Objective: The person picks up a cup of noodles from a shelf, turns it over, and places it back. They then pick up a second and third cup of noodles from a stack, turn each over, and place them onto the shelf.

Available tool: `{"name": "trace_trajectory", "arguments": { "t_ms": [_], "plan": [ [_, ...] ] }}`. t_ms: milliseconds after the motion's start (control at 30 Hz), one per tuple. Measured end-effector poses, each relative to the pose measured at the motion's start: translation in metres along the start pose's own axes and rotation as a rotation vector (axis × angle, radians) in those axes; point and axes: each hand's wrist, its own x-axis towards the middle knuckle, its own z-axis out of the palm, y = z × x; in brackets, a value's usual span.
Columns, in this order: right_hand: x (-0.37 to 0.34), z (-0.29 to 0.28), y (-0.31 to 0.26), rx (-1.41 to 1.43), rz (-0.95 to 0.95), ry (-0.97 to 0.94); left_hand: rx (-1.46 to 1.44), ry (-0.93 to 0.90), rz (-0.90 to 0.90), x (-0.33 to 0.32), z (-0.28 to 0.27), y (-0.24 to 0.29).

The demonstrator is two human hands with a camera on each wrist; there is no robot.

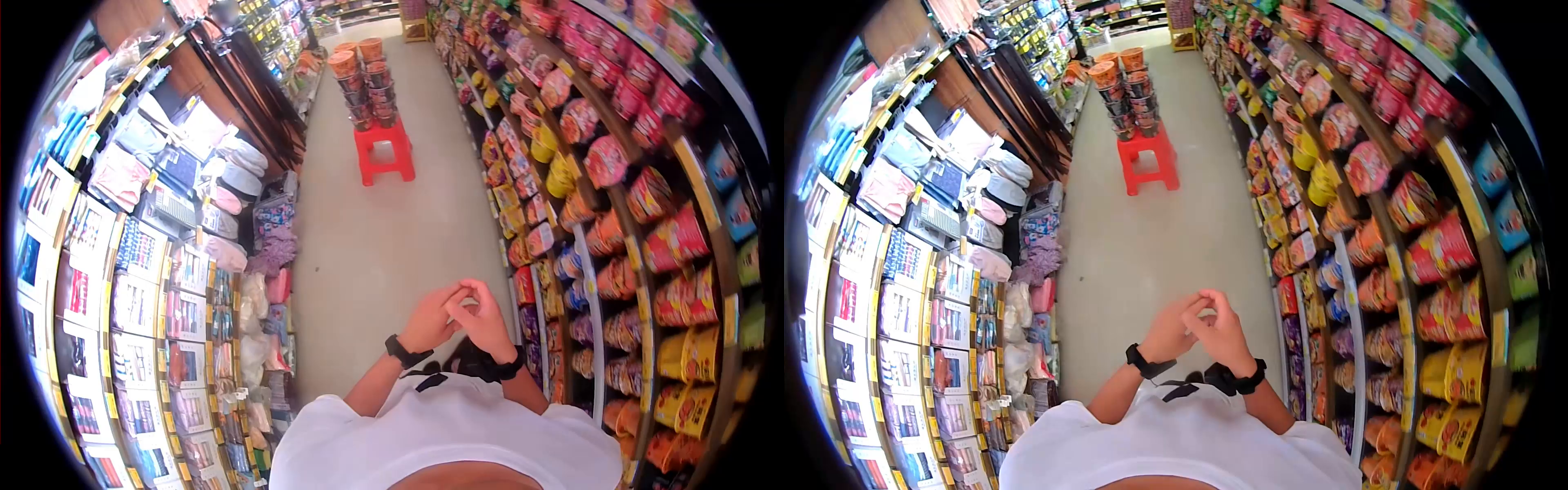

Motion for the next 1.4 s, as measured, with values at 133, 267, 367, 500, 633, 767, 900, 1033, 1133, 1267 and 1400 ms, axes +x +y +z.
{"name": "trace_trajectory", "arguments": {
  "t_ms": [133, 267, 367, 500, 633, 767, 900, 1033, 1133, 1267, 1400],
  "plan": [
    [0.061, 0.008, 0.0, 0.009, 0.184, -0.181, -0.044, -0.16, -0.163, 0.038, -0.023, -0.044],
    [0.146, 0.018, 0.016, 0.049, 0.199, -0.363, 0.0, -0.034, -0.187, 0.072, -0.048, -0.088],
    [0.211, 0.033, 0.003, 0.025, 0.209, -0.494, 0.132, -0.026, -0.318, 0.109, -0.083, -0.112],
    [0.29, 0.05, -0.023, 0.188, 0.257, -0.664, 0.259, 0.08, -0.238, 0.141, -0.122, -0.154],
    [0.351, 0.068, -0.033, 0.147, 0.18, -0.807, 0.332, 0.15, -0.332, 0.17, -0.153, -0.18],
    [0.418, 0.061, -0.06, 0.121, 0.062, -0.815, 0.457, 0.113, -0.479, 0.198, -0.177, -0.192],
    [0.47, 0.021, -0.159, 0.094, -0.523, -0.35, 0.227, 0.279, -0.461, 0.22, -0.193, -0.234],
    [0.492, -0.035, -0.238, 0.428, -1.179, -0.605, 0.17, 0.208, -0.427, 0.24, -0.228, -0.304],
    [0.489, -0.054, -0.312, 0.188, -1.217, -0.734, 0.177, 0.188, -0.407, 0.274, -0.265, -0.343],
    [0.518, 0.016, -0.336, 0.058, -1.429, -0.587, 0.156, 0.187, -0.326, 0.326, -0.311, -0.383],
    [0.567, 0.061, -0.334, 0.046, -1.439, -0.65, 0.153, 0.135, -0.262, 0.362, -0.347, -0.416]
  ]
}}
